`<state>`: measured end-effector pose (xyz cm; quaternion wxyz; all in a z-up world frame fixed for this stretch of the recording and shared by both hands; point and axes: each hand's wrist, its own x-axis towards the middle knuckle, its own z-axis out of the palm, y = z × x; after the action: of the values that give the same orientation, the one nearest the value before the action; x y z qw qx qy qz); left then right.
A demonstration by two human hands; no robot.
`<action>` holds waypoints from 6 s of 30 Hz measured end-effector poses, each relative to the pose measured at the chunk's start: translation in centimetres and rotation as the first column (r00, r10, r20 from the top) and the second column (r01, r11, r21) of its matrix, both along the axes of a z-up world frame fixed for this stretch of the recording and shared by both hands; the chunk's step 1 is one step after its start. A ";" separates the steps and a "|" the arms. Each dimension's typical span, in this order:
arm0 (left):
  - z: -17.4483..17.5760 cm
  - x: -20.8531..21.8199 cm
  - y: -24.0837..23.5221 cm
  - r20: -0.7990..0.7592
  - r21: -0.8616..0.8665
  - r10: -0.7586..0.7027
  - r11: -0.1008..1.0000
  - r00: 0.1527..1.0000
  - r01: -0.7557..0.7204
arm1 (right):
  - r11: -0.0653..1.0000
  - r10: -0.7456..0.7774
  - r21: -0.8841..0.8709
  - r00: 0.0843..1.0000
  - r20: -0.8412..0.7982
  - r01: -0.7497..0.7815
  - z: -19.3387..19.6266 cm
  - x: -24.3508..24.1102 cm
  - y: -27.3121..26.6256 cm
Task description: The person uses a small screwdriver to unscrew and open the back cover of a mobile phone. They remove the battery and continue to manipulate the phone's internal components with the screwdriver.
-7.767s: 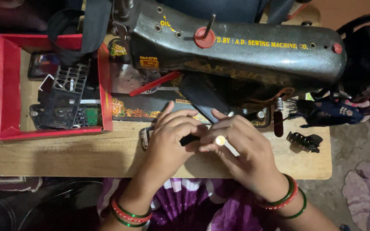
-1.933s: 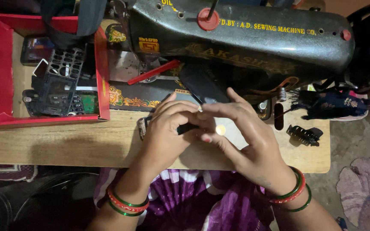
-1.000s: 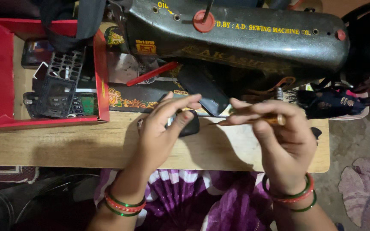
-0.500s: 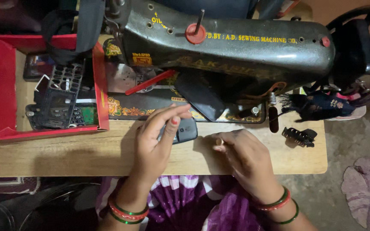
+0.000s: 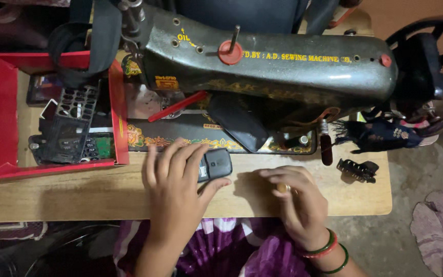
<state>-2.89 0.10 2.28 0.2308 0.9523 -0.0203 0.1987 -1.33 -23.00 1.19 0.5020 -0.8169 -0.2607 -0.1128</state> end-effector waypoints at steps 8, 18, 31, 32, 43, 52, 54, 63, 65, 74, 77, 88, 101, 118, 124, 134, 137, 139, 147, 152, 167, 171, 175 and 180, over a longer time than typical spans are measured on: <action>-1.0 -1.0 0.4 0.090 -0.120 -0.102 0.986 0.991 0.113 | 0.851 0.158 0.522 0.976 -0.147 -0.059 -2.2 -1.4 -0.6; -1.5 -1.3 0.5 0.133 -0.102 -0.132 0.984 0.982 0.146 | 0.908 0.130 0.417 0.978 -0.165 -0.051 -3.9 -2.5 -0.6; -1.6 -1.2 0.2 0.115 -0.083 -0.092 0.991 0.989 0.102 | 0.913 -0.044 0.399 0.993 -0.109 0.084 -3.1 -2.6 0.3; -1.6 -1.2 0.2 0.111 -0.080 -0.090 0.992 0.990 0.099 | 0.909 -0.047 0.407 0.994 -0.099 0.083 -3.1 -2.6 0.5; -1.3 -0.9 0.2 0.053 -0.088 -0.087 0.992 0.995 0.092 | 0.781 -0.047 0.580 0.947 -0.316 0.232 -3.3 -1.7 1.2; -0.5 -0.6 0.0 0.142 -0.067 -0.134 0.987 0.981 0.145 | 0.705 0.009 0.669 0.940 -0.341 0.235 -3.2 -1.7 1.4; -0.7 -0.8 -0.5 0.166 -0.106 -0.151 0.980 0.974 0.170 | 0.721 0.013 0.656 0.943 -0.334 0.223 -3.1 -1.9 1.4; -1.8 -1.5 -1.6 0.193 -0.161 -0.194 0.961 0.962 0.226 | 0.766 0.028 0.611 0.939 -0.343 0.201 -3.3 -2.8 1.2; -1.6 -1.5 -1.3 0.167 -0.154 -0.204 0.961 0.965 0.229 | 0.752 0.030 0.627 0.940 -0.339 0.202 -3.4 -2.8 1.0; 0.9 1.9 2.2 0.110 -0.178 -0.055 0.981 0.992 0.074 | 0.726 -0.068 0.634 0.945 -0.321 0.268 -3.9 -2.1 0.0; 1.0 5.0 1.3 0.150 -0.138 -0.125 0.980 0.981 0.145 | 0.742 -0.068 0.620 0.948 -0.309 0.256 -4.0 -2.2 -0.1; -2.6 10.2 1.0 -0.086 0.001 -0.150 0.989 0.985 0.151 | 0.765 -0.063 0.593 0.946 -0.319 0.251 -4.3 -2.2 -0.3; 0.7 0.3 1.1 -0.075 -0.119 -0.156 0.982 0.985 0.147 | 0.745 -0.002 0.623 0.933 -0.359 0.241 -3.0 -1.5 0.3; -0.8 -1.5 1.8 0.063 -0.156 -0.296 0.940 0.953 0.302 | 0.863 -0.056 0.488 0.985 -0.164 0.130 -3.4 -2.9 0.6; -1.0 -1.5 2.0 0.074 -0.159 -0.307 0.936 0.949 0.315 | 0.864 -0.053 0.495 0.994 -0.097 0.094 -3.3 -2.8 1.1; -1.0 -1.6 1.7 0.071 -0.159 -0.270 0.947 0.960 0.278 | 0.904 -0.051 0.421 0.995 -0.084 0.082 -2.7 -2.4 1.4; -0.9 -1.5 1.8 0.059 -0.170 -0.273 0.945 0.960 0.280 | 0.917 -0.041 0.391 0.995 -0.087 0.072 -2.5 -2.4 1.5; -0.9 -1.5 1.8 0.057 -0.168 -0.269 0.947 0.961 0.275 | 0.928 -0.027 0.369 0.996 -0.088 0.058 -2.3 -2.3 1.7; -1.0 -1.6 1.9 0.049 -0.162 -0.275 0.947 0.960 0.279 | 0.971 0.098 0.222 0.995 -0.025 -0.090 -0.6 -1.2 2.4; -1.3 -1.6 2.0 0.006 -0.156 -0.288 0.946 0.957 0.286 | 0.986 -0.058 -0.156 0.998 -0.015 0.055 2.7 -0.7 3.0; 0.1 -1.0 1.5 -0.114 -0.058 -0.228 0.973 0.967 0.223 | 0.872 0.202 -0.393 0.946 -0.254 -0.291 6.6 4.1 4.0; 0.2 -0.9 0.2 -0.025 -0.146 -0.216 0.967 0.976 0.211 | 0.866 0.183 -0.374 0.907 -0.379 -0.331 6.5 4.2 3.6; -0.3 0.8 -0.8 -0.063 -0.220 -0.150 0.966 0.987 0.133 | 0.884 0.242 -0.299 0.899 -0.364 -0.359 6.6 4.8 3.2; -0.2 1.6 -0.6 -0.024 -0.347 -0.179 0.924 0.984 0.159 | 0.916 0.253 -0.280 0.956 -0.151 -0.286 6.1 5.1 3.7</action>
<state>-1.25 -0.50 2.05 0.4102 0.8971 -0.0608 0.1521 3.73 -19.28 7.33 0.3970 -0.8446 -0.3565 0.0440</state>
